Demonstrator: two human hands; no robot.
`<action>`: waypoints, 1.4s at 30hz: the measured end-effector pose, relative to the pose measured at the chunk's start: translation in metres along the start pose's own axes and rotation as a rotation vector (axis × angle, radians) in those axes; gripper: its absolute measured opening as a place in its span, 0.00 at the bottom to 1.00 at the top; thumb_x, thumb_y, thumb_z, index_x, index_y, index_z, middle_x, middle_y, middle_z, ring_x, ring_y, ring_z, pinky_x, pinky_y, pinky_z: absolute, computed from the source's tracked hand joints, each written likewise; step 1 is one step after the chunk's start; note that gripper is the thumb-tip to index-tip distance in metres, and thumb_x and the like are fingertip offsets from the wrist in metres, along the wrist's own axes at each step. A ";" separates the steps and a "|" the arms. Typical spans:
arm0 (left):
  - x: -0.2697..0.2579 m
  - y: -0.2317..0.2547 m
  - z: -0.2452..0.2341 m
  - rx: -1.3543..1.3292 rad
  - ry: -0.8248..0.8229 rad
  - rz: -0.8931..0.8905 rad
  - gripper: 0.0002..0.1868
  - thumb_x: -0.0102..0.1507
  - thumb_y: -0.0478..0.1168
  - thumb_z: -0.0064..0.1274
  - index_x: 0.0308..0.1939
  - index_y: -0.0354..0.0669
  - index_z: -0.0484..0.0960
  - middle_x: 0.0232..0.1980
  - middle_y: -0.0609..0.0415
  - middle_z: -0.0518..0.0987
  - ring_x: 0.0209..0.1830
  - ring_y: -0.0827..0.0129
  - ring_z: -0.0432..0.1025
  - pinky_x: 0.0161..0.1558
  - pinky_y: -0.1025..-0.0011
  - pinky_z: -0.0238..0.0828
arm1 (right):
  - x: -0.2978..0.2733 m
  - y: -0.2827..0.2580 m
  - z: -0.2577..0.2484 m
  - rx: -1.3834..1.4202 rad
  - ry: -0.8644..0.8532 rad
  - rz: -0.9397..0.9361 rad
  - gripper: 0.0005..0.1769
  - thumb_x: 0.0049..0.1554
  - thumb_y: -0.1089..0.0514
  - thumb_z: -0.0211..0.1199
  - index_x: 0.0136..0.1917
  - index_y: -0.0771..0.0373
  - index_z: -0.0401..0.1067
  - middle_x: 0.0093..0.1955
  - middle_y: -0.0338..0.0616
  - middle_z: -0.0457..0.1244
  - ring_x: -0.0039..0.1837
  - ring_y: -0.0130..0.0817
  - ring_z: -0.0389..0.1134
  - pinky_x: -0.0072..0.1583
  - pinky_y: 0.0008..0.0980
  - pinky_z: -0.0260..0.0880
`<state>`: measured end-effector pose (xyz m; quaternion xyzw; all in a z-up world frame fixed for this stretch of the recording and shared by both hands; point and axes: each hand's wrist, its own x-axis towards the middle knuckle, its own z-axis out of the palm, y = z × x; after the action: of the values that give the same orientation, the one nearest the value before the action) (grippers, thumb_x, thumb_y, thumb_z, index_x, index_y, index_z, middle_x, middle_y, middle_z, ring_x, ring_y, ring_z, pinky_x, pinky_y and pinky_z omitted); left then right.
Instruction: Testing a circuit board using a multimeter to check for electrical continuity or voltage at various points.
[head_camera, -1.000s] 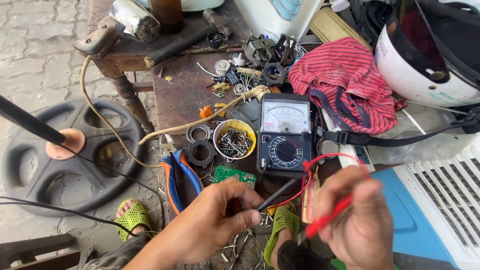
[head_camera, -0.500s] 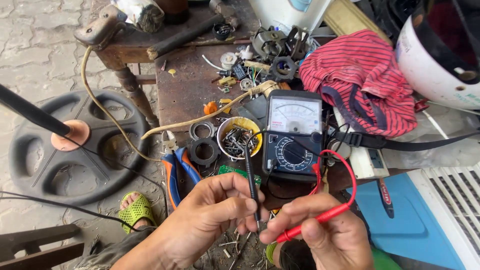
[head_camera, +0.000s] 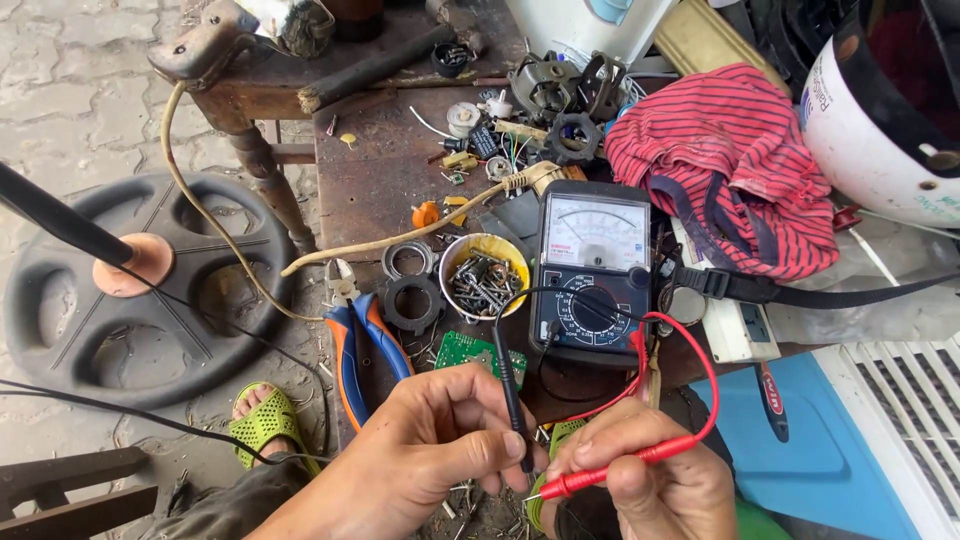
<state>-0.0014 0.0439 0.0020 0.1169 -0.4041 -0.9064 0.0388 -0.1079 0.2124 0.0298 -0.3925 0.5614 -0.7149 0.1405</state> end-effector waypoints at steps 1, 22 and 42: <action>0.000 0.000 -0.001 0.017 -0.014 0.002 0.09 0.61 0.29 0.62 0.38 0.38 0.75 0.31 0.45 0.84 0.29 0.62 0.82 0.29 0.73 0.75 | 0.001 0.000 0.001 0.020 -0.005 0.001 0.20 0.65 0.44 0.62 0.44 0.64 0.73 0.35 0.50 0.65 0.35 0.42 0.75 0.36 0.33 0.80; 0.000 -0.004 0.002 0.061 0.008 0.056 0.08 0.60 0.26 0.59 0.32 0.37 0.75 0.31 0.46 0.82 0.33 0.66 0.78 0.38 0.72 0.72 | 0.001 0.005 0.007 -0.334 0.133 0.020 0.21 0.60 0.42 0.61 0.36 0.58 0.75 0.29 0.44 0.71 0.38 0.30 0.72 0.52 0.25 0.71; -0.006 0.008 0.009 0.128 -0.123 0.073 0.17 0.58 0.25 0.67 0.36 0.43 0.72 0.46 0.50 0.82 0.33 0.76 0.72 0.36 0.78 0.70 | -0.021 0.013 0.004 0.069 0.182 0.309 0.10 0.51 0.60 0.74 0.41 0.68 0.77 0.37 0.55 0.70 0.35 0.40 0.74 0.36 0.29 0.74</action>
<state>0.0018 0.0463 0.0145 0.0483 -0.4669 -0.8821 0.0394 -0.0948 0.2188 0.0102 -0.2300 0.6007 -0.7361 0.2106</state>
